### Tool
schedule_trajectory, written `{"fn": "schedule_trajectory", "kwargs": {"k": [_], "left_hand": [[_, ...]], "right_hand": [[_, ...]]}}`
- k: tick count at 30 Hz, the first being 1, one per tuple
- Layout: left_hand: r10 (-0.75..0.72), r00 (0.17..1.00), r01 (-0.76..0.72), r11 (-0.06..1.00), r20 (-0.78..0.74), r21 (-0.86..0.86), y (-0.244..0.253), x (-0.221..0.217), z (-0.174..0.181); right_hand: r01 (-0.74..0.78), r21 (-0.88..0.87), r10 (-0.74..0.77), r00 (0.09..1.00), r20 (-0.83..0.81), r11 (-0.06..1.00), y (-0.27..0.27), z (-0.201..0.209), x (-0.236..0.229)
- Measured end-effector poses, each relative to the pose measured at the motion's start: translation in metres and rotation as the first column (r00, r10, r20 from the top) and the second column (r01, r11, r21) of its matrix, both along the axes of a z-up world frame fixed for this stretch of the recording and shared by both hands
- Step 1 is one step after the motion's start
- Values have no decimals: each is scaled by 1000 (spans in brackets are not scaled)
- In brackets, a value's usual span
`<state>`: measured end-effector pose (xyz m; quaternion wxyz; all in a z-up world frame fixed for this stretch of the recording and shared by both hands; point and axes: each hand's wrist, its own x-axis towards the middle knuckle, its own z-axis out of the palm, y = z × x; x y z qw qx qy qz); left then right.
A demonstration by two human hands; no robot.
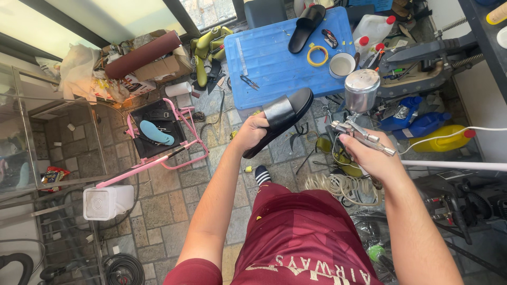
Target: The person holds a black slide sandal and uses a spray gun to apply a coating to its upper and sole. They then use a hairdryer to dry the surface before applying another coat with the spray gun.
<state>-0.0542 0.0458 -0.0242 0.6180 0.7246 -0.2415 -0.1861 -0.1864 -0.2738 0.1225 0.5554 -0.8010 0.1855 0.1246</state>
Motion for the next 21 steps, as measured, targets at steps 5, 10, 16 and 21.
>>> {"fn": "schedule_trajectory", "kwargs": {"k": [5, 10, 16, 21], "left_hand": [[-13, 995, 10, 999, -100, -35, 1, -5, 10], [9, 944, -111, 950, -330, -292, 0, -16, -5], [59, 677, -390, 874, -734, -290, -19, -29, -48], [-90, 705, -282, 875, -704, -394, -37, -24, -67]], "right_hand": [[50, -189, -9, 977, 213, 981, -1, -1, -1], [147, -244, -19, 887, 461, 959, -5, -15, -6], [314, 239, -383, 855, 350, 919, -22, -58, -31], [575, 167, -597, 786, 158, 801, -61, -99, -114]]}}
